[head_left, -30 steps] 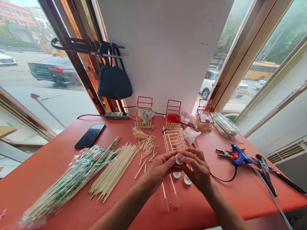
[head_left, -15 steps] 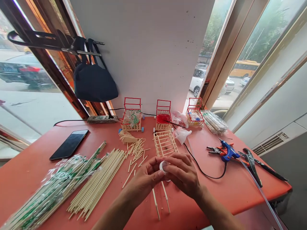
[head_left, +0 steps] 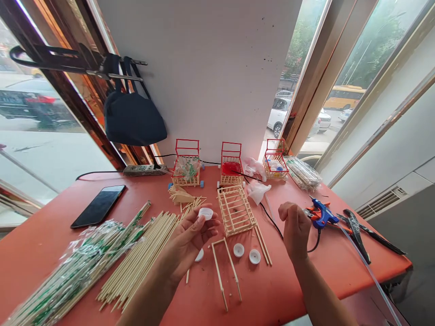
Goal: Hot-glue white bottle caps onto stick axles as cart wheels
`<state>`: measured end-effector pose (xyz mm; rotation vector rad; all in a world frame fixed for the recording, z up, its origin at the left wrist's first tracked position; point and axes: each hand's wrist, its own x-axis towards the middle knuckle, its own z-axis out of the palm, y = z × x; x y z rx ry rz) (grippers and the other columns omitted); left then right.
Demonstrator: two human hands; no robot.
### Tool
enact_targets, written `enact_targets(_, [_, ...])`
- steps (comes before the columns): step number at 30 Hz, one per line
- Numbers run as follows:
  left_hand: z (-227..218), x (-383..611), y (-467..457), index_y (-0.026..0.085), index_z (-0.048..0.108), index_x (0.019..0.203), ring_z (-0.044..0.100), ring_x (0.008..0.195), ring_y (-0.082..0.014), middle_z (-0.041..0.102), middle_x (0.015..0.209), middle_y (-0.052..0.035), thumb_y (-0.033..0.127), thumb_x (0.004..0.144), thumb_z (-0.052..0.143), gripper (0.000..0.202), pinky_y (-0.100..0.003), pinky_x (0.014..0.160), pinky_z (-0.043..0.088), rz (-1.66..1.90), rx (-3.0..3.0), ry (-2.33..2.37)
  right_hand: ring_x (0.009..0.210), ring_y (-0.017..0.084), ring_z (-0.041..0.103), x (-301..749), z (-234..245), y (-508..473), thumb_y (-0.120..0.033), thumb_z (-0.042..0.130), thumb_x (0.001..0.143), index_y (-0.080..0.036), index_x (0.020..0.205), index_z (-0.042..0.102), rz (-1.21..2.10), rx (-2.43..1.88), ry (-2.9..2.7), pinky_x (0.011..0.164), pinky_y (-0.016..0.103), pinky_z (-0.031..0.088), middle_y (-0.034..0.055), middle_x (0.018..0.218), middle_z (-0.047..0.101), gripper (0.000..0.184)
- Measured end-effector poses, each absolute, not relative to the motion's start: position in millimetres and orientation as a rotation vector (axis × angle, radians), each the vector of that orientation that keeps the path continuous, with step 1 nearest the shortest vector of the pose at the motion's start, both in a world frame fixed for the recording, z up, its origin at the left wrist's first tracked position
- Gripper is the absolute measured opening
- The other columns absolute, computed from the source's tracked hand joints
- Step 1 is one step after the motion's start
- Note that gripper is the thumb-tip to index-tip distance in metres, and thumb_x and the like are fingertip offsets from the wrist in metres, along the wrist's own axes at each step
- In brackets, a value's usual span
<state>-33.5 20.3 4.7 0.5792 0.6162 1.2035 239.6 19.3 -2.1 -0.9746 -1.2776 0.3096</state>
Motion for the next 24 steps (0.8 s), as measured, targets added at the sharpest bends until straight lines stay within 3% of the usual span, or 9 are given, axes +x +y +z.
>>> enact_targets(5, [4, -36, 23, 0.019, 0.079, 0.099, 0.075, 0.085, -0.0186, 0.079, 0.096, -0.0068, 0.030, 0.069, 0.096, 0.037, -0.026, 0.071, 0.064, 1.227, 0.555, 0.621, 0.074, 0.017, 0.058, 265, 29, 31, -0.037, 0.056, 0.102, -0.022, 0.099, 0.070, 0.305, -1.186, -1.270, 0.070, 0.029, 0.047, 0.0002, 0.078, 0.061, 0.020])
enact_targets(11, [7, -33, 19, 0.018, 0.078, 0.097, 0.075, 0.080, -0.0172, 0.080, 0.092, -0.0057, 0.031, 0.065, 0.098, 0.039, -0.023, 0.066, 0.064, 1.242, 0.516, 0.626, 0.082, 0.021, 0.071, 301, 62, 95, -0.036, 0.054, 0.097, -0.019, 0.107, 0.075, 0.203, -1.456, -1.530, 0.072, 0.033, 0.056, 0.0079, 0.094, 0.078, 0.030])
enact_targets(16, [2, -36, 21, 0.019, 0.076, 0.102, 0.075, 0.086, -0.0177, 0.079, 0.098, -0.0051, 0.029, 0.073, 0.093, 0.035, -0.025, 0.070, 0.063, 1.221, 0.534, 0.594, 0.087, 0.023, 0.073, 315, 55, 158, -0.024, 0.062, 0.096, -0.017, 0.093, 0.078, 0.187, -1.755, -1.663, 0.077, 0.034, 0.057, 0.0077, 0.091, 0.079, 0.018])
enact_targets(21, [2, -40, 21, 0.020, 0.074, 0.104, 0.075, 0.088, -0.0177, 0.078, 0.101, -0.0053, 0.024, 0.075, 0.091, 0.034, -0.025, 0.071, 0.062, 1.230, 0.533, 0.595, 0.103, 0.022, 0.070, 315, 35, 181, -0.034, 0.065, 0.102, -0.019, 0.121, 0.068, 0.207, -1.987, -1.838, 0.089, 0.041, 0.061, 0.0083, 0.125, 0.069, 0.024])
enact_targets(24, [3, -41, 20, 0.020, 0.074, 0.105, 0.074, 0.088, -0.0177, 0.078, 0.102, -0.0055, 0.025, 0.076, 0.091, 0.034, -0.025, 0.071, 0.062, 1.220, 0.531, 0.591, 0.107, 0.025, 0.069, 311, 26, 180, -0.034, 0.065, 0.102, -0.019, 0.126, 0.066, 0.242, -2.020, -1.973, 0.090, 0.043, 0.061, 0.0092, 0.130, 0.067, 0.029])
